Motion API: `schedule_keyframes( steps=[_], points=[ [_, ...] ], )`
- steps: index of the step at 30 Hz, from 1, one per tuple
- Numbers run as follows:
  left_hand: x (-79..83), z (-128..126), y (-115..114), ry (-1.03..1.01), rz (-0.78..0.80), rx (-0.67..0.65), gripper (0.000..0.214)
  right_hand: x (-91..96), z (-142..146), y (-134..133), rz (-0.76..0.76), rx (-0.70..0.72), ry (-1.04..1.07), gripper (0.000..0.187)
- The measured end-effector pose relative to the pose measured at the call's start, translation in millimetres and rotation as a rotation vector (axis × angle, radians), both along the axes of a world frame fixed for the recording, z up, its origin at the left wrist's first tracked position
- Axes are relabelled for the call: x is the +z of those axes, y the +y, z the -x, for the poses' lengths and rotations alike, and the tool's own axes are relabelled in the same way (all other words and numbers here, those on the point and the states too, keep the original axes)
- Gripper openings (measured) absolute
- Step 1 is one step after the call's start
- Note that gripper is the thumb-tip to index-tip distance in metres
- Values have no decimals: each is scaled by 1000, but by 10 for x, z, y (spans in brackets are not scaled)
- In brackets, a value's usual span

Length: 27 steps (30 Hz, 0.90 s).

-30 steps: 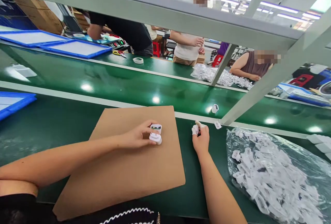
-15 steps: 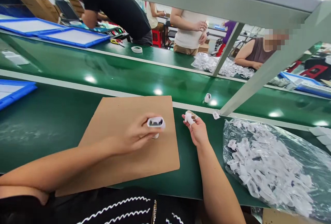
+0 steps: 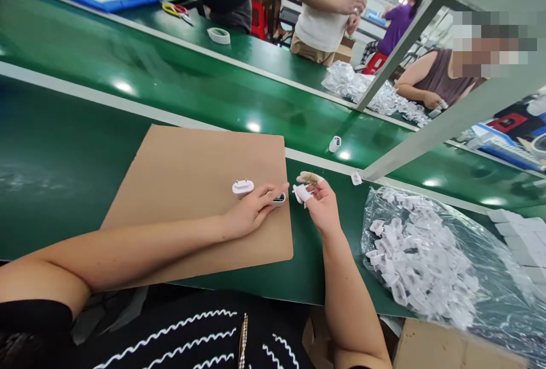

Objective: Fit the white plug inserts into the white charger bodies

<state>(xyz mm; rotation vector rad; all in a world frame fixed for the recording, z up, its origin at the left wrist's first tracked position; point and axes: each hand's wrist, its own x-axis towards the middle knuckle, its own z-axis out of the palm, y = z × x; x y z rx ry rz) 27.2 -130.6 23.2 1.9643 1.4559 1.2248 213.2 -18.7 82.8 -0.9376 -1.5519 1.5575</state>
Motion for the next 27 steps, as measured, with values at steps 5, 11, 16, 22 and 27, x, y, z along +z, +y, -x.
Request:
schedule_keyframes(
  steps=[5,11,16,22,27],
  points=[
    [39,-21,21,-181,52,50,50,94,-21,-91,-21,175,-87,34],
    [53,-25,52,-245,68,88,22,76,21,-188,-629,124,-386,16],
    [54,-5,59,-258,74,74,12,-4,106,-202,-976,200,-514,24],
    [65,14,70,-280,105,47,13,37,155,-208,-982,277,-631,29],
    [50,14,76,-290,113,44,12,107,190,-202,-1012,333,-657,32]
  ],
)
